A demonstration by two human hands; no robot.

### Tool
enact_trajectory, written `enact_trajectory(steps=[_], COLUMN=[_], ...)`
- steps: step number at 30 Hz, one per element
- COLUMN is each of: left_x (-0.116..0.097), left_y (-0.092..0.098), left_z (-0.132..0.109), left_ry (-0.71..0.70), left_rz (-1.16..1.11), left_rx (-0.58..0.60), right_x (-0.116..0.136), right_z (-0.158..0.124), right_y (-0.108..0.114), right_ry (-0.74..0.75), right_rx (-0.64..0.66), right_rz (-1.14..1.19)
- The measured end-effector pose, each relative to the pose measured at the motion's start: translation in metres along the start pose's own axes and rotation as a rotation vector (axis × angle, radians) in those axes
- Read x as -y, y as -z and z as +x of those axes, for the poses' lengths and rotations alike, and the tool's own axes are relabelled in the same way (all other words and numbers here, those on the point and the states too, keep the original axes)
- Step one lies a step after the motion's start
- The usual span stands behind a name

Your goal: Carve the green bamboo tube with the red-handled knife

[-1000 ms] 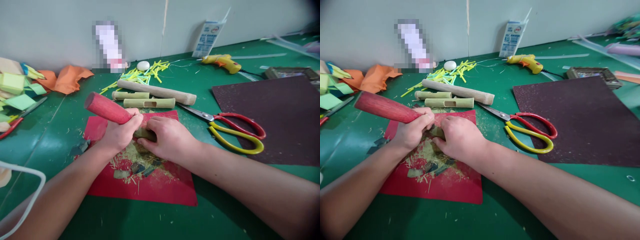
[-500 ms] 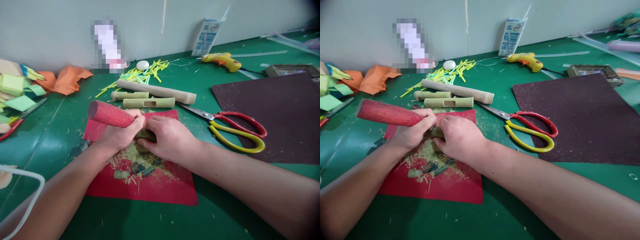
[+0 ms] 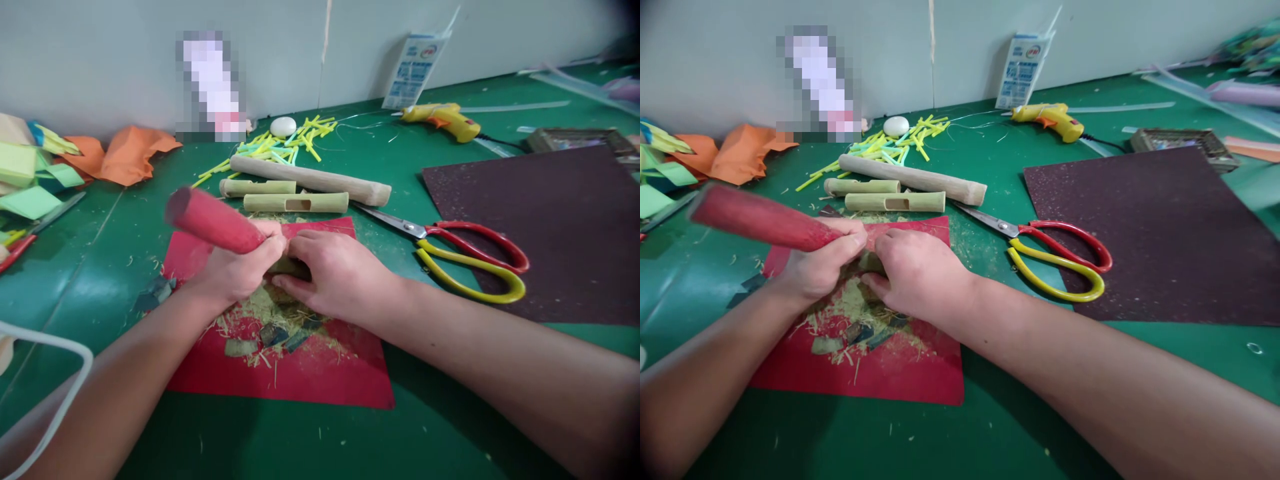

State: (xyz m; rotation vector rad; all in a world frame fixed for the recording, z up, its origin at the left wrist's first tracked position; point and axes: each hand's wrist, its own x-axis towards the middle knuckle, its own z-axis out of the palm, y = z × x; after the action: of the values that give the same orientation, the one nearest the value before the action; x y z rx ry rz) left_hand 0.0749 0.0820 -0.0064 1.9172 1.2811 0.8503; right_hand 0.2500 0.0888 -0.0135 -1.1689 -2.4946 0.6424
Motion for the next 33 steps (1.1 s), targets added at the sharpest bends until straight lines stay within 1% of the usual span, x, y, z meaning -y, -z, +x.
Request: enact_trajectory(steps=[2, 5, 6, 7, 10, 15, 19, 24, 28, 33], left_x=[0.0017, 0.0038, 0.0041, 0.0041, 0.0033, 0.0021, 0.0028, 0.0038, 0.0015, 0.0014], left_y=[-0.0002, -0.0017, -0.0023, -0.0029, -0.0039, -0.0036, -0.0030, -0.0016, -0.0002, -0.0002], left_z=[-0.0006, 0.0014, 0.0025, 0.0034, 0.0046, 0.0040, 0.0045, 0.0048, 0.0044, 0.0044], left_ry=[0.026, 0.002, 0.009, 0.020, 0.041, 0.016, 0.016, 0.029, 0.060, 0.051], left_rz=[-0.068, -0.194, -0.208, -0.199, -0.125, -0.052, -0.033, -0.038, 0.001, 0.013], left_rx=[-0.010, -0.154, -0.178, -0.176, -0.116, -0.074, -0.073, -0.070, -0.052, -0.049], right_x=[-0.0005, -0.0009, -0.0010, -0.0012, -0.0020, -0.0024, -0.0014, -0.0017, -0.0025, -0.0021], right_z=[0.0007, 0.0010, 0.0009, 0.0008, 0.0003, -0.0003, 0.0000, 0.0005, -0.0001, -0.0003], right_y=[0.0010, 0.0018, 0.0017, 0.0014, -0.0001, -0.0011, -0.0006, -0.0009, -0.0010, -0.0012], right_ry=[-0.012, -0.036, -0.044, -0.047, -0.026, -0.011, -0.020, -0.002, 0.004, 0.010], right_rx=[0.003, 0.004, 0.003, 0.000, -0.018, -0.025, -0.012, -0.026, -0.037, -0.044], right_rz=[-0.010, -0.047, -0.056, -0.058, -0.037, -0.031, -0.038, -0.038, -0.039, -0.044])
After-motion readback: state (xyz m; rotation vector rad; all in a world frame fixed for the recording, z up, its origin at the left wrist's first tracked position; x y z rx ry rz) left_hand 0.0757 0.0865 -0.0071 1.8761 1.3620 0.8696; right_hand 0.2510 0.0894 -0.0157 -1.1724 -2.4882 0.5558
